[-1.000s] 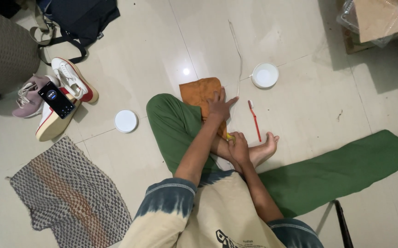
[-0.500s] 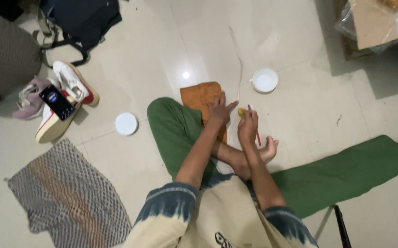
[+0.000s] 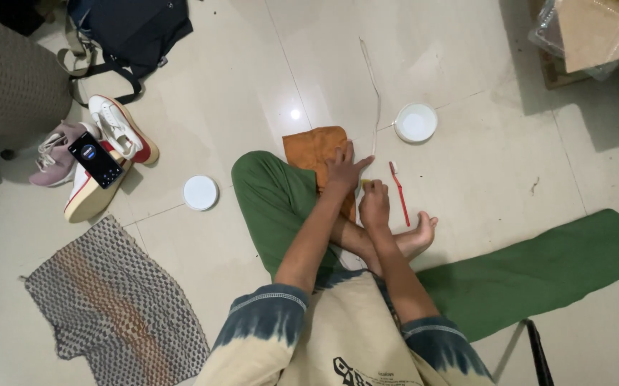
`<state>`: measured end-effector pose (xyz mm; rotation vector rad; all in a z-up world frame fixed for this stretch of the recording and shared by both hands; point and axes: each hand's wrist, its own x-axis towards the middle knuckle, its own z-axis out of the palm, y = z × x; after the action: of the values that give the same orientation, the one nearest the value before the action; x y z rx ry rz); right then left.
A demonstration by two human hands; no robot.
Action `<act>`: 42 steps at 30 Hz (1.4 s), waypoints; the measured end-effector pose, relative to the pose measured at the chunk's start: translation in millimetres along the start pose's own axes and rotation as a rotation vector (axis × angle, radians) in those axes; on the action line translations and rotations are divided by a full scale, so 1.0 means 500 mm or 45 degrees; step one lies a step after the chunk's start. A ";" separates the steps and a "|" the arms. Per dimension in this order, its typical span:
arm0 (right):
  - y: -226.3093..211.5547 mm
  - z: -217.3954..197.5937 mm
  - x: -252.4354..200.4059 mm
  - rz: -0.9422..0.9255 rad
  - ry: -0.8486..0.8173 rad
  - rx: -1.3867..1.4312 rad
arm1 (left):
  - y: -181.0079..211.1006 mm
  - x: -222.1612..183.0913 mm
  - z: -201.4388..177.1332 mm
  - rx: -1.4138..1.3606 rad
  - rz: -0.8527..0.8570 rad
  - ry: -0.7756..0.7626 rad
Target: Cleaning a yellow shoe component using a toothbrush and cleaning solution while sitting on the floor.
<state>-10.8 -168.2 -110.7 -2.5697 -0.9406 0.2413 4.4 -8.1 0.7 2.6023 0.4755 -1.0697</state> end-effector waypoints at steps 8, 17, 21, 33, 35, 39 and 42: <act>-0.002 -0.029 0.065 0.186 -0.467 -0.099 | 0.001 0.007 0.006 0.013 0.018 -0.040; -0.031 -0.082 0.085 0.045 -0.138 -0.026 | -0.007 0.018 0.010 -0.033 0.001 -0.023; -0.014 -0.012 0.017 -0.045 -0.046 -0.155 | -0.007 0.023 0.006 -0.017 -0.001 -0.025; 0.001 -0.035 -0.100 0.271 -0.424 0.218 | -0.008 0.030 0.020 0.039 0.011 -0.013; -0.052 -0.120 -0.062 0.384 -0.329 0.388 | -0.009 0.032 0.026 0.054 0.013 0.007; -0.068 -0.139 0.010 0.320 -0.085 0.354 | -0.006 0.016 0.010 0.004 0.008 -0.015; -0.051 -0.105 0.044 0.238 -0.052 0.365 | -0.008 0.007 0.001 -0.053 0.023 -0.018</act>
<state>6.5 -151.9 -52.7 -2.3916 -0.6267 0.4480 4.8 -4.2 -2.6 2.5565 0.4651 -1.0598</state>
